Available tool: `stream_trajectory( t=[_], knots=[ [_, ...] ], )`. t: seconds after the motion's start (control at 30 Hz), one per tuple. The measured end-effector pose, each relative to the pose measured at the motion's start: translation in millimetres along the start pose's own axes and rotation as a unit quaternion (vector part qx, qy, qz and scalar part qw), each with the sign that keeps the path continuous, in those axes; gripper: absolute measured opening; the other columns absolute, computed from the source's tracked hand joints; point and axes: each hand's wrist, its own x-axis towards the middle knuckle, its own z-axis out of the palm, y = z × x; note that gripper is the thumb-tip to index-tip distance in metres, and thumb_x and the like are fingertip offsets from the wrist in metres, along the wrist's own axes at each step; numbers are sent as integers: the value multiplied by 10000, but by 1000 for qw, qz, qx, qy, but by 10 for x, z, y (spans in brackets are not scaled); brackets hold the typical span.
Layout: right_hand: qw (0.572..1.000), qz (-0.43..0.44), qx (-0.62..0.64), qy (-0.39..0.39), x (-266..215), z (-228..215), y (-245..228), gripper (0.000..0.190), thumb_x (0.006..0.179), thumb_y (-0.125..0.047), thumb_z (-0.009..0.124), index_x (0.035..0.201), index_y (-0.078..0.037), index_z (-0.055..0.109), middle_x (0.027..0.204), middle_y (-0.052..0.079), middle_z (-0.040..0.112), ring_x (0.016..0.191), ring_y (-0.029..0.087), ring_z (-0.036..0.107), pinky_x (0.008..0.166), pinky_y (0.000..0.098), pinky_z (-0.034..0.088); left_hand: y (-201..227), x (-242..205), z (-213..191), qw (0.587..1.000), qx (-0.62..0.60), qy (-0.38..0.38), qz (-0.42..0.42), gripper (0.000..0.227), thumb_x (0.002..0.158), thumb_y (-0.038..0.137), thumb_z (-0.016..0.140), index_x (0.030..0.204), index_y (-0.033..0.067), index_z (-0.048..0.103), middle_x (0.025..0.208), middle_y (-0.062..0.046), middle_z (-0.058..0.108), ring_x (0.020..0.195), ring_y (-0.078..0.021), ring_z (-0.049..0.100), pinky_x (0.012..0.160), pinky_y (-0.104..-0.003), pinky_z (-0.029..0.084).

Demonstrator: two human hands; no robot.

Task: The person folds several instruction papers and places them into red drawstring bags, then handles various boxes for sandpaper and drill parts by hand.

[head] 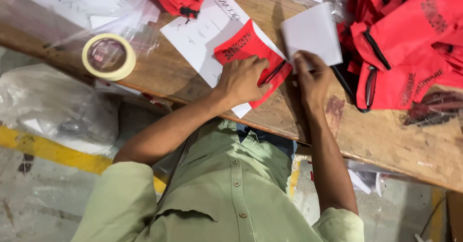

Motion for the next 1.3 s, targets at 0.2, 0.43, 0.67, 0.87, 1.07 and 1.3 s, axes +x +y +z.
stream_trajectory(
  t=[0.2,0.43,0.67,0.87,1.07,1.3],
  knots=[
    [975,-100,39,195,-653,-259,-41,226,1085,-67,688,1255,81,710,1016,68,699,833,96,605,708,254,500,-66,47,215,999,32,21,-16,103,853,158,720,891,63,707,824,-150,677,660,-397,680,575,-525,540],
    [979,118,140,91,-1247,3,-306,349,959,-65,651,1295,29,671,851,77,700,622,118,665,544,244,544,-5,25,183,999,18,37,5,117,873,146,700,810,51,675,773,-133,661,670,-388,676,586,-516,538],
    [974,116,180,74,-1217,-27,-247,318,962,-37,626,1267,41,674,846,77,705,648,108,675,553,243,562,-16,31,209,998,12,54,16,129,891,117,679,806,28,641,762,-146,634,659,-374,663,580,-497,534],
    [961,130,243,0,-1196,-17,-277,318,945,-17,614,1241,83,672,827,69,690,631,99,637,540,242,529,-18,9,239,994,54,81,54,150,906,133,695,809,27,652,775,-149,620,679,-352,668,561,-479,527],
    [957,143,252,-27,-1170,-7,-146,318,955,-27,630,1240,102,690,888,92,688,716,104,616,636,243,505,-122,43,218,997,-12,76,24,118,884,152,725,842,42,716,795,-146,677,710,-341,682,612,-460,540],
    [993,36,68,84,-1108,139,-159,377,967,-88,641,1316,54,648,1271,176,718,1148,197,671,1012,316,514,-190,58,201,993,-108,33,-28,97,864,131,737,840,37,727,751,-135,704,656,-285,704,612,-408,554]
  ],
)
